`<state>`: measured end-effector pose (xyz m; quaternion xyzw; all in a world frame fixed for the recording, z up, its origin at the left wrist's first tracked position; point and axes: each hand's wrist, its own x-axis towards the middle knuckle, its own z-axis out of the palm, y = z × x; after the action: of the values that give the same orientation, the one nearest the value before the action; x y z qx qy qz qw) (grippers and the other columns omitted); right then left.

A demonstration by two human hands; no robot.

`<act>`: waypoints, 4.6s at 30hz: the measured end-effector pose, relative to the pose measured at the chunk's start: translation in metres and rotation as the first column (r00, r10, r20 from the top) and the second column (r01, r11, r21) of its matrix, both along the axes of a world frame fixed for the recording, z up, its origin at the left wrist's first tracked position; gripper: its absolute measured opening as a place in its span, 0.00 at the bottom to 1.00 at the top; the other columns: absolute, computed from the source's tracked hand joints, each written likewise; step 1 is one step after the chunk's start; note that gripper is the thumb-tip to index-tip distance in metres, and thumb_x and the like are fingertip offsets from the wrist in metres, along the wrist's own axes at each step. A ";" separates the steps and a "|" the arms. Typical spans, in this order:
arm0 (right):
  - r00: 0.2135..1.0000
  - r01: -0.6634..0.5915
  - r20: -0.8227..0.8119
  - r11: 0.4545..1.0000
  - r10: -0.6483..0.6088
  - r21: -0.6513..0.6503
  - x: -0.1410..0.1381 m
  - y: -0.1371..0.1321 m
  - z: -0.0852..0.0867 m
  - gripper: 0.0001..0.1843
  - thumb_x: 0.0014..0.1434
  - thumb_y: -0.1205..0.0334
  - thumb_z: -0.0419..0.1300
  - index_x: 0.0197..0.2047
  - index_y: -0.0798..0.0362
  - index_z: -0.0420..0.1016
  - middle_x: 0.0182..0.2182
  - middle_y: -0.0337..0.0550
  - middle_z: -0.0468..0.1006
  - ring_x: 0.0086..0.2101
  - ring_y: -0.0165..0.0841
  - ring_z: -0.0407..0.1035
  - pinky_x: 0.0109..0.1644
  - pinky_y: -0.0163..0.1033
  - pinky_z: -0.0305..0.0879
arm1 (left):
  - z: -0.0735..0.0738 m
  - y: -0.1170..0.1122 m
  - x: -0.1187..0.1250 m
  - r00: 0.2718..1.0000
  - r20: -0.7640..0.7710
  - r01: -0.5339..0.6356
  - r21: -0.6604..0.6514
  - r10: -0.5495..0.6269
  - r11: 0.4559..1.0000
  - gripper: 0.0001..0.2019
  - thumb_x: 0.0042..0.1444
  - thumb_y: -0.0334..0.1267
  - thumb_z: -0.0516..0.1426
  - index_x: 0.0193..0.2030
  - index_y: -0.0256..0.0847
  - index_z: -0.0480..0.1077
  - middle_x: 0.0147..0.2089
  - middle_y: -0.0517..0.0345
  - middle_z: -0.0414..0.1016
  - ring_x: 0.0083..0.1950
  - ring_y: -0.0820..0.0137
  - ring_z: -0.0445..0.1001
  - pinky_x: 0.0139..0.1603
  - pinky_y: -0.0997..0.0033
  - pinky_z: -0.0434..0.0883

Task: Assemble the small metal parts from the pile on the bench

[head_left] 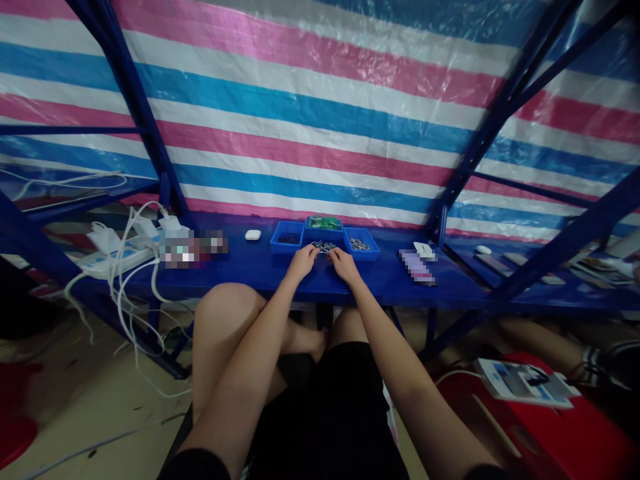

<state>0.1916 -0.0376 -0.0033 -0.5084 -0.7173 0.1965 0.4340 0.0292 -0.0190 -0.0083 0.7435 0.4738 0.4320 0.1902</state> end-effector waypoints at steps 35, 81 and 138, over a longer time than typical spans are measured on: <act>0.997 -0.071 0.042 0.990 0.067 0.122 0.001 0.004 -0.004 0.13 0.47 0.70 0.48 0.33 0.52 0.70 0.34 0.39 0.73 0.36 0.31 0.67 0.46 0.38 0.62 | -0.004 0.005 -0.001 0.996 0.088 0.024 -0.007 -0.023 1.000 0.08 0.55 0.38 0.52 0.34 0.38 0.70 0.31 0.56 0.74 0.32 0.71 0.71 0.35 0.74 0.65; 0.983 -0.096 -0.163 0.995 0.089 -0.036 0.002 -0.002 -0.002 0.28 0.54 0.70 0.41 0.56 0.47 0.64 0.49 0.42 0.72 0.21 0.22 0.70 0.20 0.27 0.65 | -0.001 0.008 -0.002 0.948 0.318 0.014 -0.085 0.014 0.996 0.12 0.53 0.44 0.53 0.30 0.36 0.70 0.27 0.57 0.73 0.27 0.72 0.71 0.30 0.74 0.67; 0.897 0.051 0.436 0.996 -0.078 0.072 -0.011 0.012 -0.003 0.21 0.55 0.66 0.53 0.53 0.57 0.67 0.48 0.53 0.68 0.46 0.36 0.65 0.54 0.41 0.59 | 0.003 -0.005 0.000 0.994 -0.086 -0.064 0.010 0.064 0.998 0.11 0.57 0.36 0.49 0.43 0.40 0.70 0.37 0.51 0.76 0.36 0.67 0.73 0.39 0.70 0.67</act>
<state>0.1807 -0.0259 -0.0065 -0.5501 -0.7847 0.0416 0.2826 0.0288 -0.0237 -0.0055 0.7464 0.5035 0.4073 0.1530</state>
